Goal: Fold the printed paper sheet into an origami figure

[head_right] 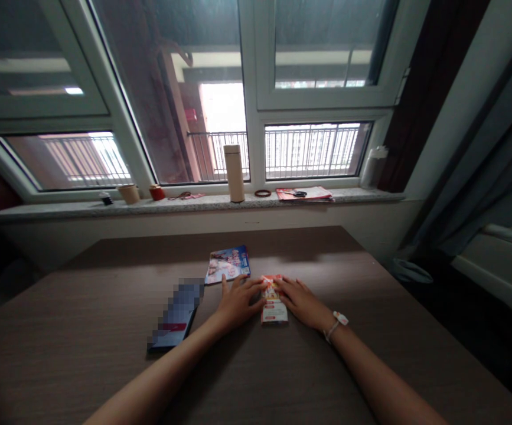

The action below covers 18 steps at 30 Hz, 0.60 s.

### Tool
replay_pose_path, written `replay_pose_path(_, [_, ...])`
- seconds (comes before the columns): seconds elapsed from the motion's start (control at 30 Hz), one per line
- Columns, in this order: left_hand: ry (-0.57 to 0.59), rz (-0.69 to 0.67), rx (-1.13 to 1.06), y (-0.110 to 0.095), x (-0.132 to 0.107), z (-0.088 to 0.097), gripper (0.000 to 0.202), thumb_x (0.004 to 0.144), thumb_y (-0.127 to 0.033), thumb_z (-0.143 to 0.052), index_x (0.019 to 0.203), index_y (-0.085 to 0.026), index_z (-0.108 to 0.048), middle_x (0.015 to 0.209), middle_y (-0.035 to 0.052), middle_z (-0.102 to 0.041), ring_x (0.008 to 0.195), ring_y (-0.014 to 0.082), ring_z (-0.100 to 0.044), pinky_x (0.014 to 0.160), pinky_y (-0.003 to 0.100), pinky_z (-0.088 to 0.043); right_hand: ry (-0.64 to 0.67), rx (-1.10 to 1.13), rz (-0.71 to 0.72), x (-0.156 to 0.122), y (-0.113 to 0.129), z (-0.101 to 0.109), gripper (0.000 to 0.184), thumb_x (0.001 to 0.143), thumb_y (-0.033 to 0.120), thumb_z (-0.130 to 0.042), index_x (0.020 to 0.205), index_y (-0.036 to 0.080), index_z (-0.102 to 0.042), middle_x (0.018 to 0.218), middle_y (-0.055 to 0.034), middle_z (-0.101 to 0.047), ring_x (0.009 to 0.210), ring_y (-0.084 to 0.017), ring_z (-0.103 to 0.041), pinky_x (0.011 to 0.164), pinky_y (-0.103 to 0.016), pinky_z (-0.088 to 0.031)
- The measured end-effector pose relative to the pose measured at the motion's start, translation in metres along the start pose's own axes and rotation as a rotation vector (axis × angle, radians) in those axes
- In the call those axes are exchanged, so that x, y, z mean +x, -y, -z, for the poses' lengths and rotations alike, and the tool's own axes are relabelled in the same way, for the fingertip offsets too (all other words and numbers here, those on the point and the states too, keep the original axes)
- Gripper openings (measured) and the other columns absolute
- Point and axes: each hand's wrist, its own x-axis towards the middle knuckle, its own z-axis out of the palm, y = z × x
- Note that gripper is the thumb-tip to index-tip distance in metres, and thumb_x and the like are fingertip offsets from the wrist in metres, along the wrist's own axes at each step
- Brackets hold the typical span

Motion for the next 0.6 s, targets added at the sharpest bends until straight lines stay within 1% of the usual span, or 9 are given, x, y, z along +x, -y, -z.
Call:
replay_pose_path(0.13, [-0.004,0.006,-0.011,0.0,0.0,0.0,0.038,0.089,-0.051,-0.052,0.126,-0.043,-0.055,0.14,-0.0048,-0.052,0.133,0.0335,-0.033,0.103,0.075,0.011,0.006,-0.006,0.0,-0.001,-0.001,0.0,0.053,0.095,0.043,-0.037,0.145,0.028,-0.033,0.155,-0.0027,-0.03,0.145,-0.022,-0.02,0.119,-0.046,-0.014])
replay_pose_path(0.23, [0.0,0.002,-0.019,0.0,0.0,0.001,0.038,0.089,-0.05,-0.053,0.126,-0.042,-0.055,0.14,-0.0042,-0.053,0.134,0.034,-0.033,0.102,0.075,0.013,0.029,-0.012,-0.01,-0.002,-0.001,0.003,0.054,0.093,0.046,-0.041,0.143,0.027,-0.038,0.155,-0.0026,-0.029,0.145,-0.024,-0.018,0.119,-0.046,-0.016])
replay_pose_path(0.33, [-0.001,-0.007,-0.018,-0.001,0.0,0.002,0.037,0.089,-0.051,-0.052,0.125,-0.042,-0.056,0.138,-0.0044,-0.054,0.134,0.035,-0.033,0.1,0.077,0.014,0.069,-0.014,-0.019,-0.003,-0.002,0.007,0.054,0.091,0.046,-0.045,0.142,0.028,-0.04,0.156,-0.0009,-0.027,0.146,-0.025,-0.016,0.119,-0.046,-0.014])
replay_pose_path(0.43, [0.001,-0.011,-0.005,-0.001,0.001,0.004,0.037,0.09,-0.051,-0.051,0.126,-0.041,-0.055,0.138,-0.0041,-0.054,0.134,0.0346,-0.033,0.101,0.077,0.012,0.102,0.0,-0.02,-0.005,-0.005,0.008,0.058,0.089,0.046,-0.049,0.144,0.031,-0.037,0.156,0.0007,-0.025,0.146,-0.026,-0.012,0.119,-0.048,-0.012])
replay_pose_path(0.6, [0.002,0.001,0.014,0.0,0.0,0.002,0.038,0.09,-0.05,-0.05,0.127,-0.041,-0.055,0.139,-0.0033,-0.053,0.134,0.0336,-0.034,0.105,0.073,0.01,0.155,0.024,-0.037,-0.007,-0.004,0.014,0.069,0.084,0.051,-0.055,0.146,0.032,-0.032,0.158,0.001,-0.021,0.147,-0.027,-0.007,0.119,-0.048,-0.011])
